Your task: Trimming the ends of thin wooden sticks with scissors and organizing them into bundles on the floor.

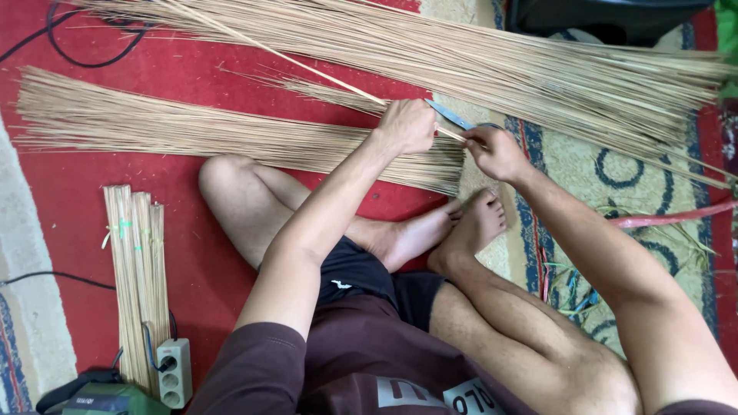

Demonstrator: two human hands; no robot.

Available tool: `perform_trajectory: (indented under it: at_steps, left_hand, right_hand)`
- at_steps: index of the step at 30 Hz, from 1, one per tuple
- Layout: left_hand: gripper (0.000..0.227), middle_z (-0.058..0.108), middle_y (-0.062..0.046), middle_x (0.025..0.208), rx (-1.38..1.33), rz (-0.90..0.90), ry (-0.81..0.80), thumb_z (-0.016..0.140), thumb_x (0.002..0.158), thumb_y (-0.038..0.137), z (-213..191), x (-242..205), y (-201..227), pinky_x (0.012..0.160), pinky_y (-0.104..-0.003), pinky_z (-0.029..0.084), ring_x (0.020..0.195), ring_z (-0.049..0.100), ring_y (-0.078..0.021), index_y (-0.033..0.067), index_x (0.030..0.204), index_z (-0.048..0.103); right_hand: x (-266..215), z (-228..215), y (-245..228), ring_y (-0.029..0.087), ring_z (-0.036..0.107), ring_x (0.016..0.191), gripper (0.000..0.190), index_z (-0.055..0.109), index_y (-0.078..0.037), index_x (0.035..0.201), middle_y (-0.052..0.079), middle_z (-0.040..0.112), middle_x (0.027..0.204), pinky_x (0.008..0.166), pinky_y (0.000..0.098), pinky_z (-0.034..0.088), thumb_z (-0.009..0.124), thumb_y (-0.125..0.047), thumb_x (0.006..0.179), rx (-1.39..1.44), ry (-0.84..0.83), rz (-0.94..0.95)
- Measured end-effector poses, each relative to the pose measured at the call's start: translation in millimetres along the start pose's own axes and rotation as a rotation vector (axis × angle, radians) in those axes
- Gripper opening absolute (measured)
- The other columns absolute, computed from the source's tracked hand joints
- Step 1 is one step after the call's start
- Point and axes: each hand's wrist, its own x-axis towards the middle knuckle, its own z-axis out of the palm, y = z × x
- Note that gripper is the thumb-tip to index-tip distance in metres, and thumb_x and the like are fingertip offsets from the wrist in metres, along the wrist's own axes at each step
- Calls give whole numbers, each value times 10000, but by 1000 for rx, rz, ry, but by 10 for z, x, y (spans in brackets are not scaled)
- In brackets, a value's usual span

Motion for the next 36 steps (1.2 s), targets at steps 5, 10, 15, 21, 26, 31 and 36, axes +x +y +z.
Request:
perform_trajectory:
  at_steps: [5,10,15,21,26,31,36]
  left_hand:
    - [273,714,-137,794,-98,36,44,564,879,255,139,-81,1,737,-512,584,815,732,-383,92,780,760]
    - [209,649,-105,811,-57,102,131,579,920,258,299,-179,-121,769,-465,586,846,712,-337,145,831,731]
    - [62,641,-43,824,137,77,112,618,854,229,498,-319,-538,768,-441,556,850,723,-288,179,876,648]
    - [73,686,-49,844,64,-38,-6,603,921,217,361,-336,-473,783,-458,580,867,742,-320,185,928,668]
    - [98,688,-40,843,75,-24,13,578,925,244,555,-210,-175,761,-455,571,827,742,-303,194,943,661]
    - [157,706,-73,913,86,12,-14,615,935,307,389,-343,-272,858,-484,527,912,740,-309,169,1004,645]
    - [172,714,-29,930,146,-50,-27,675,848,193,665,-349,-592,858,-467,534,941,734,-294,180,1020,664]
  right_hand:
    - [-22,72,-181,434,718,942,241,667,-26,1201,167,758,942,807,571,568,537,-119,1020,8,-62,-156]
    - [-15,80,-152,403,722,790,162,619,-21,1108,119,743,808,697,541,570,480,-61,1035,33,-71,-218]
    - [25,63,220,443,702,800,187,623,-44,1100,140,725,807,691,559,554,448,-66,1037,21,-129,-198]
    - [105,10,46,482,705,927,201,640,-42,1119,236,732,925,801,607,558,543,-175,1004,-72,-163,-123]
    - [123,95,-287,463,714,881,209,625,-40,1117,201,715,896,743,576,567,484,-147,1005,-126,-129,-221]
    - [144,28,35,416,733,865,226,615,-80,1106,128,732,861,741,570,575,428,-148,999,-178,-175,-174]
    - [83,-62,115,412,739,853,200,631,-65,1049,119,741,823,720,566,581,479,-167,967,-243,-193,-72]
